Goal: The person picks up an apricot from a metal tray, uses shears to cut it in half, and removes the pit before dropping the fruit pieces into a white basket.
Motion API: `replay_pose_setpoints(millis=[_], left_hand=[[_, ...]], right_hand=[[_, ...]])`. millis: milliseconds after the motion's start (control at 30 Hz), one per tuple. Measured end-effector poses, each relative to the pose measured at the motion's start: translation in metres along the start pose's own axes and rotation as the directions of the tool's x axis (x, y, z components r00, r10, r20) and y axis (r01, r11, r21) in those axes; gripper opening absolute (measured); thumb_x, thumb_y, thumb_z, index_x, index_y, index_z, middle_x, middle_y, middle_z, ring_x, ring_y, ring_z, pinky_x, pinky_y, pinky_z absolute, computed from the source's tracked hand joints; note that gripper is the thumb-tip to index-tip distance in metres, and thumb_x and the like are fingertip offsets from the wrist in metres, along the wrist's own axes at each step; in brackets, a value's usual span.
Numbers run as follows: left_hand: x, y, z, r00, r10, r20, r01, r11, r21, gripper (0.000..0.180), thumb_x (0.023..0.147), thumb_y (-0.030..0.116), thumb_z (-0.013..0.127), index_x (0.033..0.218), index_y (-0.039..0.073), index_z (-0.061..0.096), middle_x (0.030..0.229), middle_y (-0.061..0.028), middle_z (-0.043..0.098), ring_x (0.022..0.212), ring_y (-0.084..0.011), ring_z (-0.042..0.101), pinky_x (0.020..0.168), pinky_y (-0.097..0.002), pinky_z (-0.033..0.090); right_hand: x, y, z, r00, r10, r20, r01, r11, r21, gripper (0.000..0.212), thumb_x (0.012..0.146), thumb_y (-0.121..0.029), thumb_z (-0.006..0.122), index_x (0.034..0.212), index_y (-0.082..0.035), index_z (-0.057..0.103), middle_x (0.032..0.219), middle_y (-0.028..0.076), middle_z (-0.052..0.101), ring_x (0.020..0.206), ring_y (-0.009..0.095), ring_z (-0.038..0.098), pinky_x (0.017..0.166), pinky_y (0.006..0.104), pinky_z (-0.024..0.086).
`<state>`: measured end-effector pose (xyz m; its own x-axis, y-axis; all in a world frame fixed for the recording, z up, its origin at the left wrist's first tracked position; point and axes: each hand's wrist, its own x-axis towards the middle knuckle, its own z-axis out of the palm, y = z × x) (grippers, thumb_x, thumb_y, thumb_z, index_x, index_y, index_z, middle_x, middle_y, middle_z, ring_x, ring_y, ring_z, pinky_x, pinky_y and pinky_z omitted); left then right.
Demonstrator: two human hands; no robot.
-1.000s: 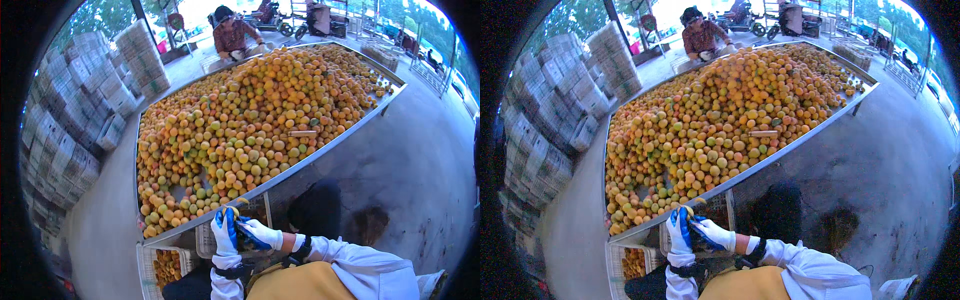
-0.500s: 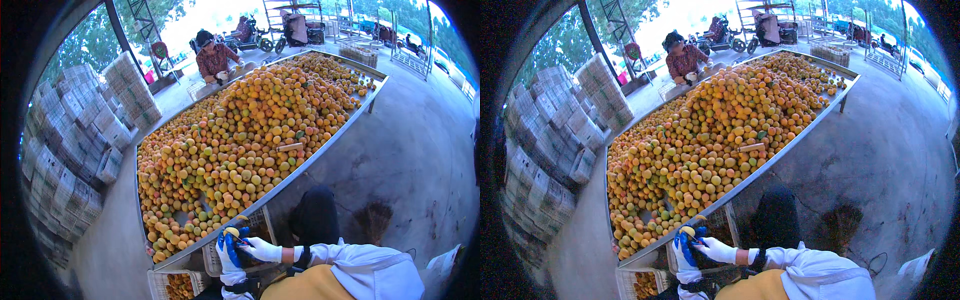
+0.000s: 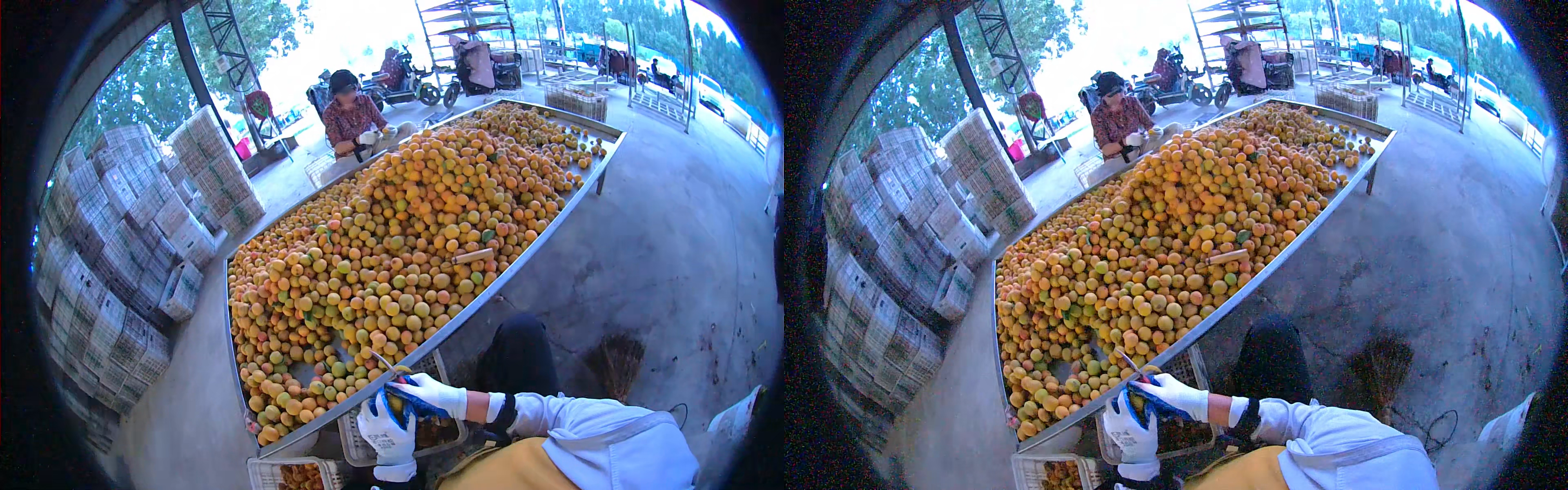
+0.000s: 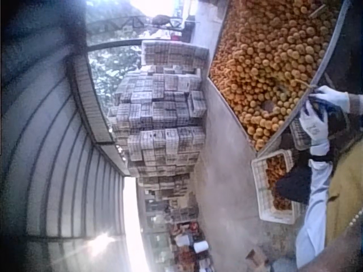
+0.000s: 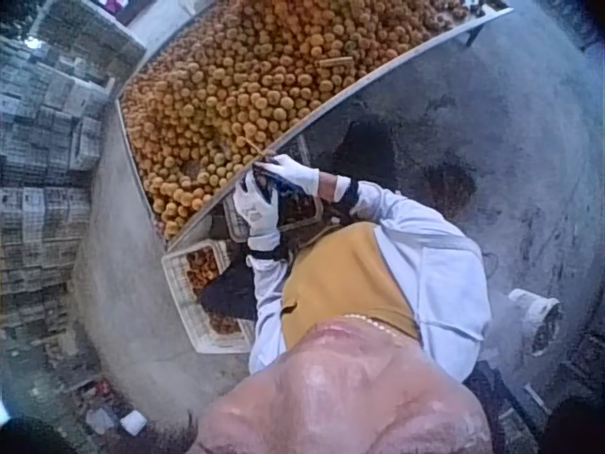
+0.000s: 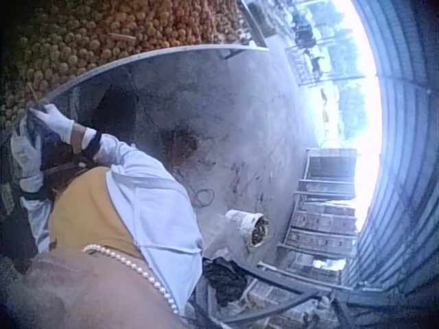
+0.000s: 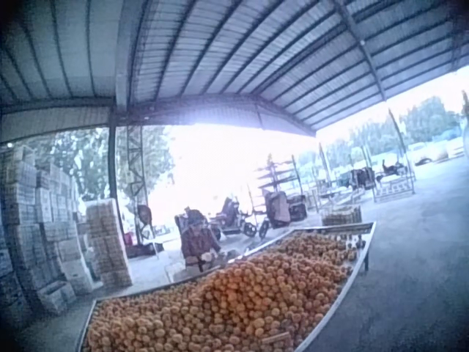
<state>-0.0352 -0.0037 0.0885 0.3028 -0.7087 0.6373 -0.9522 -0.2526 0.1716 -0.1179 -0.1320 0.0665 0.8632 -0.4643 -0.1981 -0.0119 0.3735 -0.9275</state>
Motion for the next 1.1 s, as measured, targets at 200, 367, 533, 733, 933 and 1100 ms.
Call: replay_pose_setpoints(millis=[200,367,533,733,933,1100], left_hand=[[-0.017,-0.007,0.017,0.988,-0.124,-0.097,0.082,0.931,-0.355,0.063,0.081,0.044,0.064,0.122,-0.002,0.053,0.095,-0.0222,0.063,0.079,-0.0433,0.062,0.07,-0.0513,0.049],[-0.017,0.01,0.013,0.931,-0.364,-0.023,0.277,0.746,-0.606,0.048,0.097,0.038,0.051,0.12,-0.004,0.052,0.104,-0.0219,0.063,0.093,-0.0368,0.064,0.082,-0.0415,0.05],[-0.019,0.016,0.021,0.857,-0.511,0.07,0.381,0.535,-0.754,0.047,0.099,0.038,0.05,0.122,-0.003,0.051,0.112,-0.0172,0.06,0.099,-0.0287,0.06,0.087,-0.039,0.048],[-0.011,0.019,0.023,0.814,-0.573,0.092,0.373,0.394,-0.84,0.035,0.098,0.031,0.052,0.111,-0.002,0.056,0.101,-0.0157,0.064,0.09,-0.0266,0.063,0.079,-0.0374,0.05],[-0.012,0.004,0.015,0.965,-0.218,0.148,0.26,0.706,-0.658,0.043,0.089,0.016,0.065,0.125,-0.003,0.051,0.105,-0.0229,0.066,0.093,-0.036,0.068,0.083,-0.0401,0.054],[-0.022,-0.008,0.022,0.973,-0.188,0.134,0.23,0.803,-0.55,0.051,0.083,0.025,0.072,0.123,-0.001,0.052,0.099,-0.0213,0.068,0.087,-0.0392,0.068,0.078,-0.0426,0.055]], right_hand=[[-0.01,-0.007,0.016,0.993,-0.103,0.065,0.101,0.995,0.026,0.031,0.098,-0.035,0.06,0.104,-0.006,0.069,0.087,-0.004,0.064,0.075,0.005,0.054,0.063,0.0228,0.046],[-0.018,-0.008,0.03,0.986,-0.151,-0.068,0.147,0.987,-0.059,0.027,0.099,-0.026,0.059,0.104,0.0,0.067,0.086,-0.001,0.065,0.081,0.006,0.051,0.072,0.0275,0.048],[-0.02,-0.006,0.039,0.969,-0.169,-0.181,0.146,0.981,-0.13,0.027,0.099,-0.024,0.058,0.102,0.002,0.066,0.085,0.001,0.066,0.08,0.006,0.051,0.071,0.0284,0.048],[-0.012,0.006,0.033,0.939,-0.231,-0.256,0.171,0.956,-0.238,0.03,0.098,-0.026,0.059,0.098,0.003,0.067,0.083,0.001,0.067,0.077,0.006,0.053,0.067,0.0274,0.048],[-0.007,-0.003,0.008,0.974,0.125,-0.19,-0.105,0.988,0.111,0.037,0.095,-0.04,0.063,0.1,-0.004,0.069,0.079,-0.001,0.065,0.065,0.005,0.056,0.053,0.0229,0.043],[-0.008,0.017,0.007,0.988,0.13,-0.088,-0.122,0.988,0.098,0.045,0.094,-0.049,0.06,0.095,-0.004,0.066,0.069,0.0,0.061,0.05,0.008,0.053,0.043,0.0229,0.04]])
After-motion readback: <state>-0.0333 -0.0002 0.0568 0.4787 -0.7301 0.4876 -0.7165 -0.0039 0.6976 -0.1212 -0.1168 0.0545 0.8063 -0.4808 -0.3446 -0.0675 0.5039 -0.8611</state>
